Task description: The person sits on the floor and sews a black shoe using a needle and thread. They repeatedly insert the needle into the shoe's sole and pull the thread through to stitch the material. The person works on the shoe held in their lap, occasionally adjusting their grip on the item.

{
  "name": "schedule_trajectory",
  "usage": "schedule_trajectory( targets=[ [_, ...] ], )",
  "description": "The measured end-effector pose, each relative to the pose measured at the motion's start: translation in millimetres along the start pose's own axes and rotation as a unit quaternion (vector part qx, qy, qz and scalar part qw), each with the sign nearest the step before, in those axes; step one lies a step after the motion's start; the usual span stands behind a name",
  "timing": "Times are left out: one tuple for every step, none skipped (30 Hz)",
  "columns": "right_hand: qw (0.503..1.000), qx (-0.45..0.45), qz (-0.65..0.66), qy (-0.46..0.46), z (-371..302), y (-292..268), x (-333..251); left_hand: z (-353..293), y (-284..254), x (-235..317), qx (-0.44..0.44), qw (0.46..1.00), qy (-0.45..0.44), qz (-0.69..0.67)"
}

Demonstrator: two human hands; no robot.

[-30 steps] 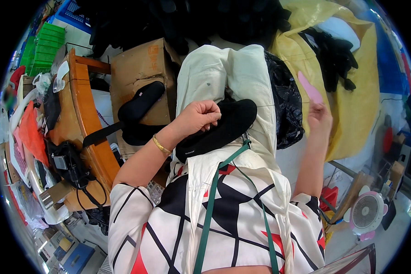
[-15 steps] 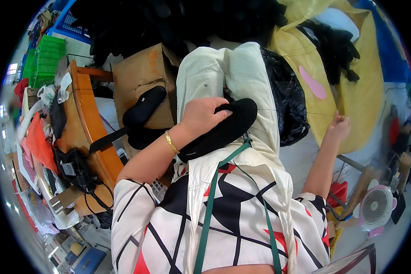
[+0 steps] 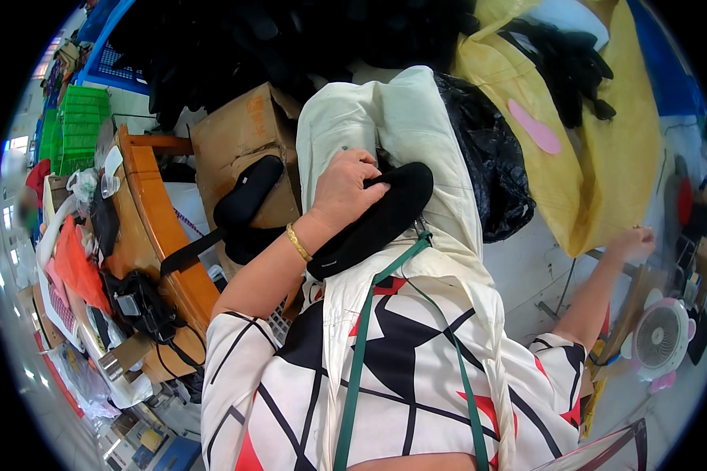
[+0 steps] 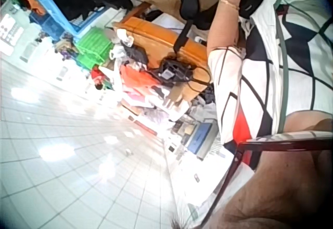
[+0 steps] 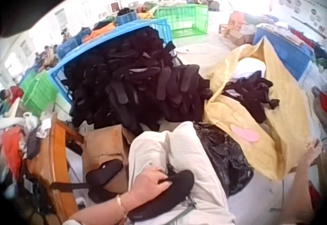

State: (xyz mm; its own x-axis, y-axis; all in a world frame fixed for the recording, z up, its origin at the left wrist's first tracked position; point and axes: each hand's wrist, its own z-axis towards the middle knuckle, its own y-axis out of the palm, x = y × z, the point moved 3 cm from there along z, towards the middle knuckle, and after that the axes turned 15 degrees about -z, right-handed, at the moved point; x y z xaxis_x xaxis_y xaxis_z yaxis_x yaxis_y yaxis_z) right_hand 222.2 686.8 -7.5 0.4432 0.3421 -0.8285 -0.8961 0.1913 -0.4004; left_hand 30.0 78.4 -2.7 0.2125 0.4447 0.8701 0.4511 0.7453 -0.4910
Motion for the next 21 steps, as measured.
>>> schedule_trajectory(
  targets=[
    [0.997, 0.040, -0.053, -0.024, 6.2, -9.9, -3.8, 0.8, 1.6, -0.3, 0.000, 1.000, 0.003, -0.004],
    [0.999, -0.001, -0.019, -0.042, 2.5, -6.5, -3.3, 1.2, 3.4, -1.2, -0.002, 1.000, 0.002, -0.007],
    [0.997, -0.043, 0.015, -0.059, -8.5, 2.2, -0.6, 1.4, 5.1, -2.5, -0.004, 1.000, 0.001, -0.010],
    [0.993, -0.082, 0.048, -0.076, -22.5, 8.8, -1.1, 2.1, 7.1, -3.2, -0.008, 1.000, 0.001, -0.013],
    [0.978, -0.183, -0.014, -0.100, -53.2, 24.3, -12.4, 1.1, 6.7, -5.6, -0.009, 1.000, 0.000, -0.026],
    [0.941, -0.303, 0.024, -0.151, -100.7, 35.4, -39.7, 0.8, 5.4, -8.7, -0.012, 0.999, -0.001, -0.039],
    [0.886, -0.420, 0.060, -0.188, -148.4, 41.8, -66.6, 2.6, 4.8, -10.4, -0.016, 0.998, 0.001, -0.054],
    [0.873, -0.480, 0.055, -0.070, -196.4, 52.0, -75.5, 4.8, 3.2, -6.5, -0.014, 0.998, 0.009, -0.062],
    [0.793, -0.605, 0.056, -0.042, -241.1, 52.8, -108.3, 3.6, -0.2, -2.1, -0.011, 0.997, 0.013, -0.069],
    [0.748, -0.643, 0.058, -0.153, -272.1, 53.6, -122.4, 3.0, -2.9, 5.2, -0.009, 0.997, 0.019, -0.077],
    [0.724, -0.657, 0.053, -0.204, -297.1, 50.1, -143.1, 1.0, -6.2, 11.1, 0.007, 0.996, -0.005, -0.084],
    [0.695, -0.671, 0.051, -0.255, -316.6, 47.5, -160.1, -3.9, -10.5, 18.5, 0.028, 0.995, -0.032, -0.089],
    [0.660, -0.689, 0.051, -0.296, -327.2, 47.9, -165.0, -6.8, -13.2, 22.9, 0.046, 0.993, -0.056, -0.096],
    [0.624, -0.704, 0.050, -0.336, -335.8, 48.1, -168.2, -9.3, -12.7, 24.6, 0.028, 0.990, -0.073, -0.119],
    [0.634, -0.689, 0.071, -0.343, -340.6, 46.0, -171.4, -11.3, -12.1, 25.5, 0.009, 0.986, -0.090, -0.142],
    [0.647, -0.659, 0.095, -0.373, -344.9, 40.7, -180.4, -13.4, -11.6, 25.5, -0.004, 0.980, -0.109, -0.167],
    [0.656, -0.628, 0.119, -0.402, -348.6, 31.1, -191.8, -15.5, -3.0, 20.0, -0.020, 0.957, -0.137, -0.253],
    [0.664, -0.595, 0.142, -0.430, -353.0, 20.5, -204.2, -16.3, 3.3, 15.9, -0.030, 0.958, -0.147, -0.246],
    [0.659, -0.585, 0.180, -0.438, -359.9, 9.2, -216.6, -16.7, 9.7, 11.7, -0.040, 0.958, -0.156, -0.238],
    [0.644, -0.578, 0.201, -0.458, -367.6, 1.0, -223.7, -16.4, 14.7, 8.4, -0.053, 0.958, -0.163, -0.231],
    [0.619, -0.589, 0.197, -0.480, -373.7, -5.1, -229.4, -17.6, 18.4, 4.7, -0.066, 0.951, -0.167, -0.250]
  ],
)
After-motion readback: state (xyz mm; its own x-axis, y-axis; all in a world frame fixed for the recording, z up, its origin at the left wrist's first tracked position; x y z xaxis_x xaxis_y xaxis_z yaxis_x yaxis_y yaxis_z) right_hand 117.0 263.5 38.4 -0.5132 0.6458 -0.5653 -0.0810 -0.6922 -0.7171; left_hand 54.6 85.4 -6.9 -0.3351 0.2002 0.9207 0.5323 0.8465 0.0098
